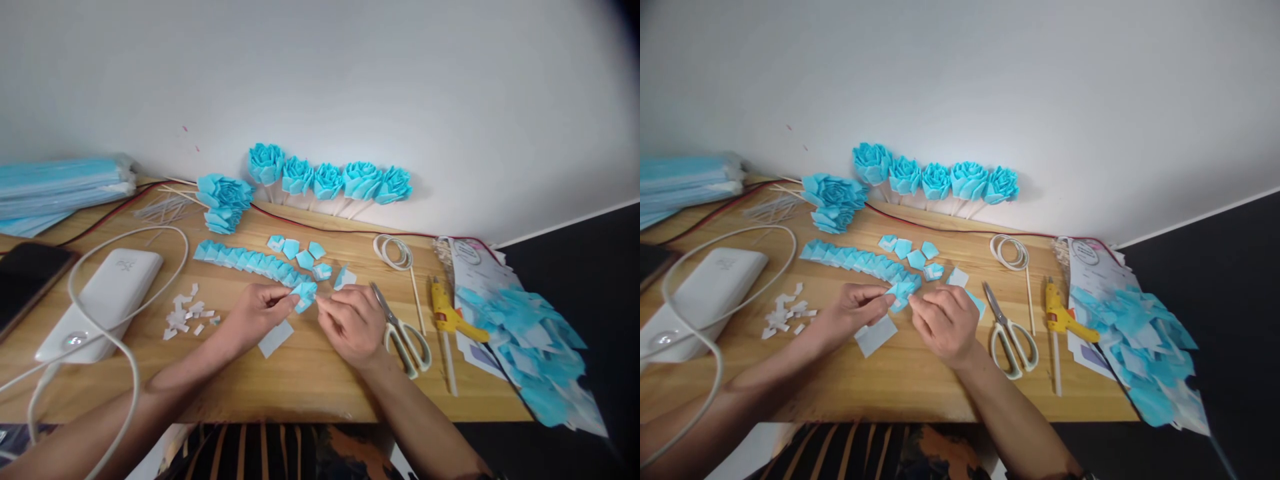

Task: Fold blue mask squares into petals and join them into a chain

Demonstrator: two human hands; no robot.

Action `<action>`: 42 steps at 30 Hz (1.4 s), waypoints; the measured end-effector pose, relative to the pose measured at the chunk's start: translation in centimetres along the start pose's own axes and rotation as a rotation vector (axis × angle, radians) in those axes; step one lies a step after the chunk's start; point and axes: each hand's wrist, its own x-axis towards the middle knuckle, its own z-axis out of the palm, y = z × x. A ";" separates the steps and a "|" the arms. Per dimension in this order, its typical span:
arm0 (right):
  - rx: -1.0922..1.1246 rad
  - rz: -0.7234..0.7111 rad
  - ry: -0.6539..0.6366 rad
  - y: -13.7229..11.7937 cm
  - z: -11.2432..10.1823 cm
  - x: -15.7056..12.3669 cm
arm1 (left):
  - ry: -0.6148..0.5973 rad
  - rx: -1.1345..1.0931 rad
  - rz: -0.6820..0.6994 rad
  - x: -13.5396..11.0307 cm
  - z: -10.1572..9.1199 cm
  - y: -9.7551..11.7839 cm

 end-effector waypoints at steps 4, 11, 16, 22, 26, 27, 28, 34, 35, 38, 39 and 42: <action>-0.031 0.033 -0.026 -0.1 0.2 -0.1 | -0.010 0.005 0.016 0.0 0.1 -0.2; 0.016 0.016 -0.059 -0.3 0.5 0.0 | -0.014 -0.002 0.048 0.2 0.2 -0.2; 0.060 0.041 -0.120 -0.2 0.5 -0.2 | -0.015 -0.012 0.045 0.2 0.2 -0.1; 0.117 0.040 -0.166 0.1 0.4 -0.1 | -0.022 -0.035 0.000 0.3 0.2 -0.3; 0.173 0.030 -0.197 0.3 0.4 0.0 | -0.029 -0.076 -0.039 0.5 0.1 -0.5; 0.186 0.032 -0.211 0.3 0.3 0.0 | -0.029 -0.085 -0.043 0.5 0.1 -0.6; 0.199 0.033 -0.232 0.4 0.3 0.0 | -0.026 -0.100 -0.050 0.6 0.1 -0.7; 0.330 0.133 -0.284 0.5 -0.2 0.0 | 0.010 -0.135 -0.071 0.7 0.0 -0.7; 0.386 0.214 -0.261 0.6 -0.2 -0.1 | -0.001 -0.120 -0.064 0.6 0.0 -0.6; 0.616 0.538 -0.209 0.7 -0.1 -0.2 | -0.023 -0.085 -0.042 0.6 0.1 -0.4; 0.703 0.637 -0.219 0.7 0.0 -0.3 | -0.023 -0.072 -0.033 0.6 0.1 -0.4; 0.943 0.840 -0.317 0.6 0.3 -0.3 | -0.024 -0.013 0.006 0.6 0.2 -0.4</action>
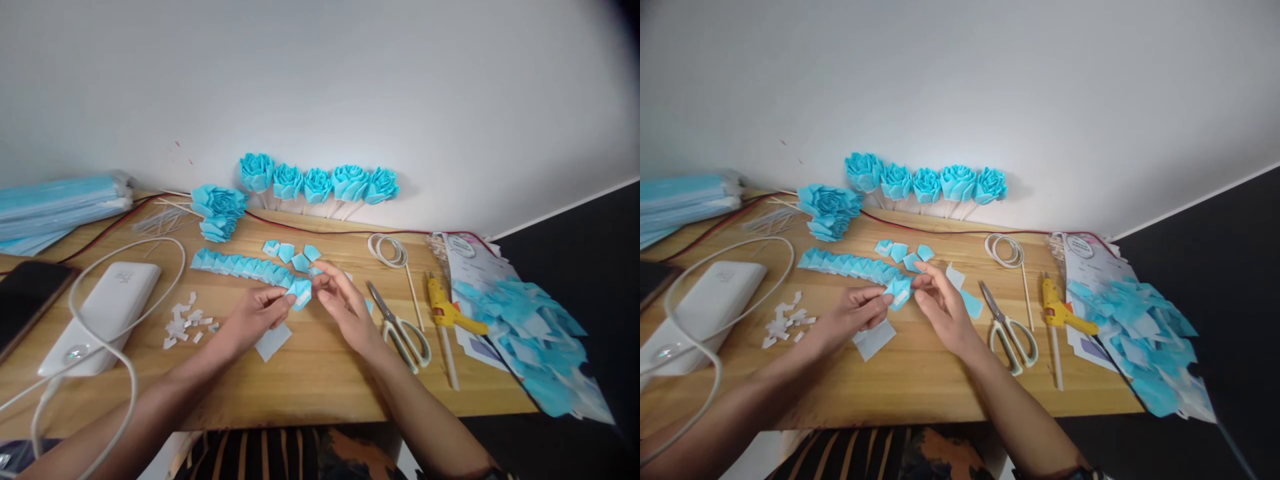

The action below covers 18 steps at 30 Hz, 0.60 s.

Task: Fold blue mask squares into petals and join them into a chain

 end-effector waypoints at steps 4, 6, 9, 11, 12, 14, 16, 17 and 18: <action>0.055 0.099 -0.069 0.1 0.5 0.1 | 0.022 0.081 0.075 -0.2 0.4 0.0; 0.026 0.105 -0.063 0.1 0.7 0.1 | 0.028 0.097 0.087 -0.3 0.5 0.1; 0.004 0.089 -0.039 0.2 0.9 0.1 | 0.017 0.086 0.070 -0.4 0.6 0.0; -0.006 0.079 -0.030 0.2 0.9 0.1 | 0.021 0.082 0.073 -0.3 0.6 -0.3; -0.011 0.075 -0.027 0.2 1.0 0.0 | 0.030 0.083 0.082 -0.2 0.6 -0.5; -0.017 0.066 -0.021 0.4 1.1 0.0 | 0.052 0.090 0.101 0.0 0.5 -0.9; -0.007 0.055 -0.019 0.5 1.1 0.0 | 0.061 0.091 0.098 0.1 0.5 -1.1; 0.006 0.053 -0.021 0.6 1.1 0.0 | 0.061 0.088 0.088 0.2 0.5 -1.2; 0.022 0.055 -0.025 0.7 1.0 0.1 | 0.058 0.083 0.076 0.2 0.5 -1.2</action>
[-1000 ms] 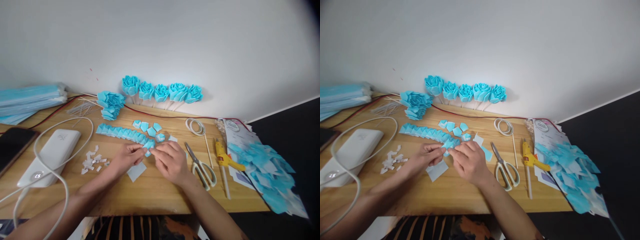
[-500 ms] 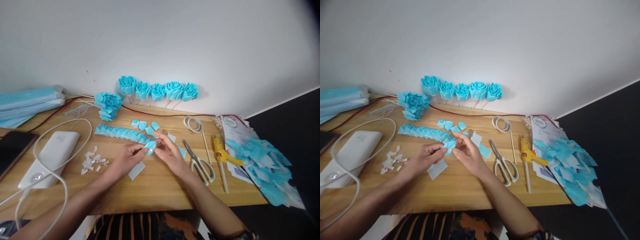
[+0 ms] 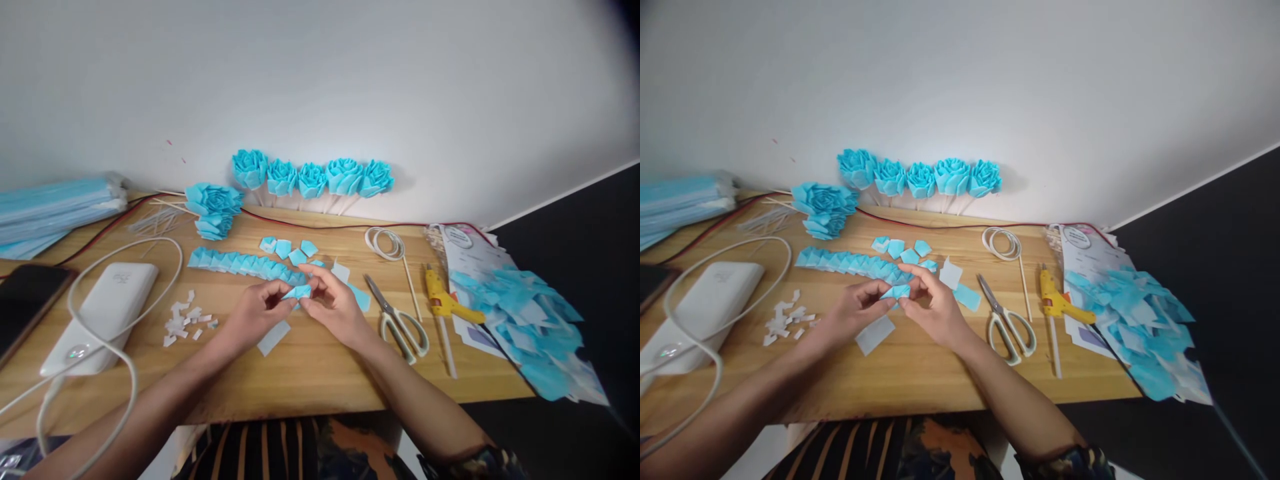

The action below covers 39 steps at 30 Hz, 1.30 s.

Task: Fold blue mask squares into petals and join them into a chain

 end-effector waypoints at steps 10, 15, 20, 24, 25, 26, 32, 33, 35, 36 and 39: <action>0.070 0.016 -0.031 -0.2 -0.7 0.2 | 0.001 -0.045 -0.041 0.0 0.0 0.1; 0.007 -0.002 0.056 0.2 -0.6 0.4 | -0.004 -0.142 -0.031 0.2 -0.1 0.3; 0.027 0.015 0.049 -0.1 -0.7 0.4 | 0.056 -0.135 -0.037 0.4 -0.3 0.2; 0.017 0.019 0.054 -0.1 -1.1 0.3 | 0.074 -0.100 -0.049 0.4 -0.4 -0.1; 0.020 0.014 0.054 -0.1 -1.1 0.3 | 0.071 -0.098 -0.049 0.4 -0.4 -0.2; 0.029 0.013 0.051 0.0 -1.1 0.3 | 0.064 -0.095 -0.049 0.4 -0.3 -0.2; 0.098 0.028 0.084 0.4 -0.8 0.5 | 0.034 -0.073 -0.041 0.2 -0.2 -0.3; 0.096 0.028 0.092 0.4 -0.8 0.5 | 0.035 -0.071 -0.041 0.2 -0.3 -0.3; 0.093 0.035 0.103 0.5 -0.9 0.5 | 0.040 -0.072 -0.038 0.2 -0.3 -0.2; 0.097 0.036 0.108 0.4 -1.0 0.4 | 0.047 -0.077 -0.037 0.3 -0.3 -0.1; 0.125 0.034 0.086 0.3 -1.1 0.4 | 0.080 -0.103 -0.038 0.3 -0.4 0.2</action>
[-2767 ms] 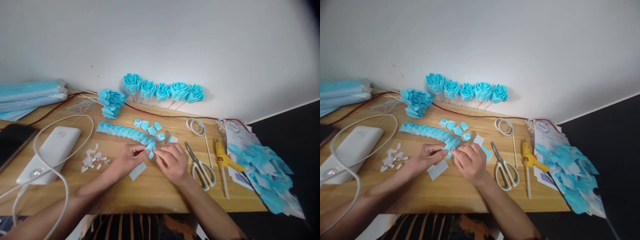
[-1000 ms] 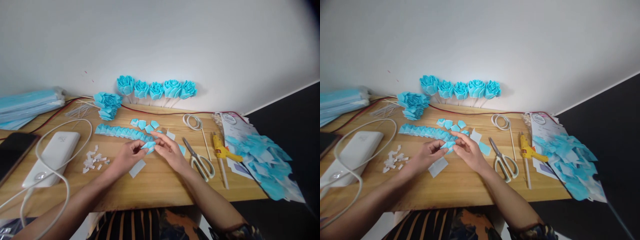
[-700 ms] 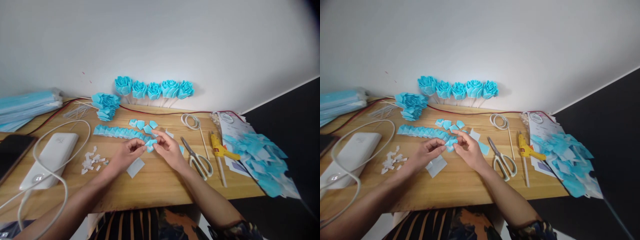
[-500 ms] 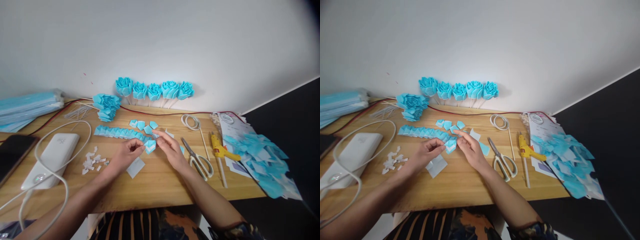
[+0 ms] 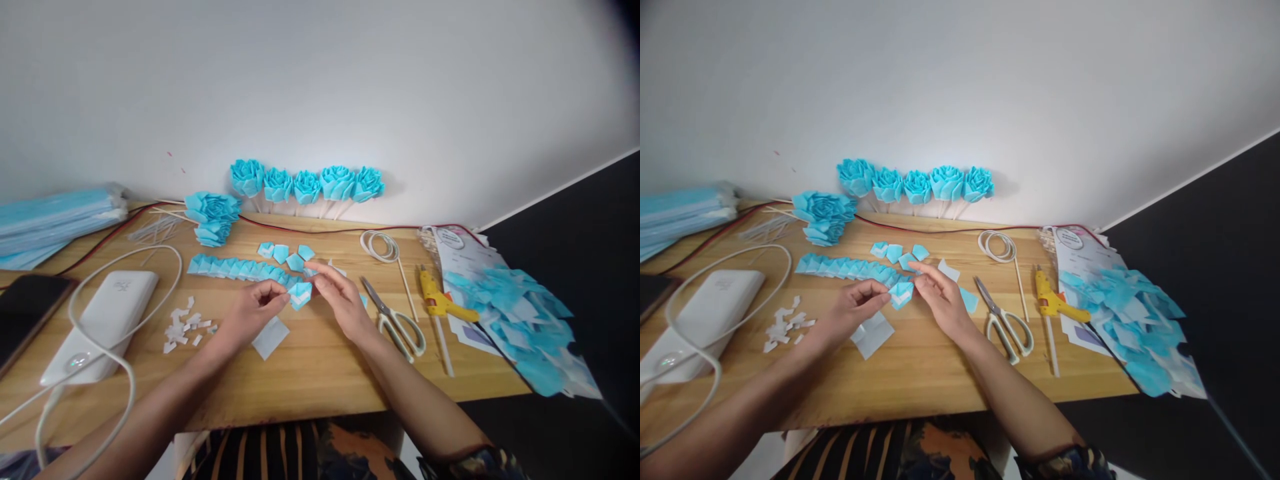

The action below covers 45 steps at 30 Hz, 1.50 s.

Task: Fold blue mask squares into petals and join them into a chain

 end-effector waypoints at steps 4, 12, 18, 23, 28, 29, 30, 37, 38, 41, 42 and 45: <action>0.004 0.014 -0.090 -0.3 0.3 0.0 | 0.036 -0.010 -0.007 0.0 0.0 0.4; -0.099 -0.028 -0.083 0.0 0.7 0.1 | -0.010 0.006 0.014 0.0 0.0 0.2; -0.100 -0.021 -0.103 -0.2 0.2 -0.2 | -0.057 0.073 0.016 0.0 0.0 -0.3; -0.032 -0.014 -0.051 -0.2 0.1 0.0 | -0.085 0.079 -0.013 -0.1 0.0 -0.5; -0.019 -0.020 0.008 0.0 0.3 0.1 | -0.054 0.041 -0.016 0.0 0.0 -0.4; -0.015 -0.018 0.022 0.0 0.3 0.1 | -0.036 0.035 -0.016 0.0 0.0 -0.3; -0.010 -0.014 0.035 0.1 0.3 0.2 | -0.014 0.032 -0.017 0.1 -0.1 -0.1; 0.083 -0.087 0.310 0.3 -2.5 1.6 | 0.054 -0.012 -0.035 0.0 -0.3 0.5; 0.094 -0.089 0.381 0.2 -3.1 1.9 | 0.049 -0.023 -0.032 0.0 -0.3 0.4; 0.030 -0.060 0.518 0.2 -4.6 2.9 | 0.021 -0.039 -0.018 0.0 -0.3 0.0; -0.042 -0.048 0.524 0.3 -4.9 3.3 | 0.012 -0.039 -0.012 0.0 -0.3 -0.1; -0.285 -0.025 0.486 1.1 -5.6 4.7 | 0.001 -0.030 -0.005 0.0 -0.3 -0.2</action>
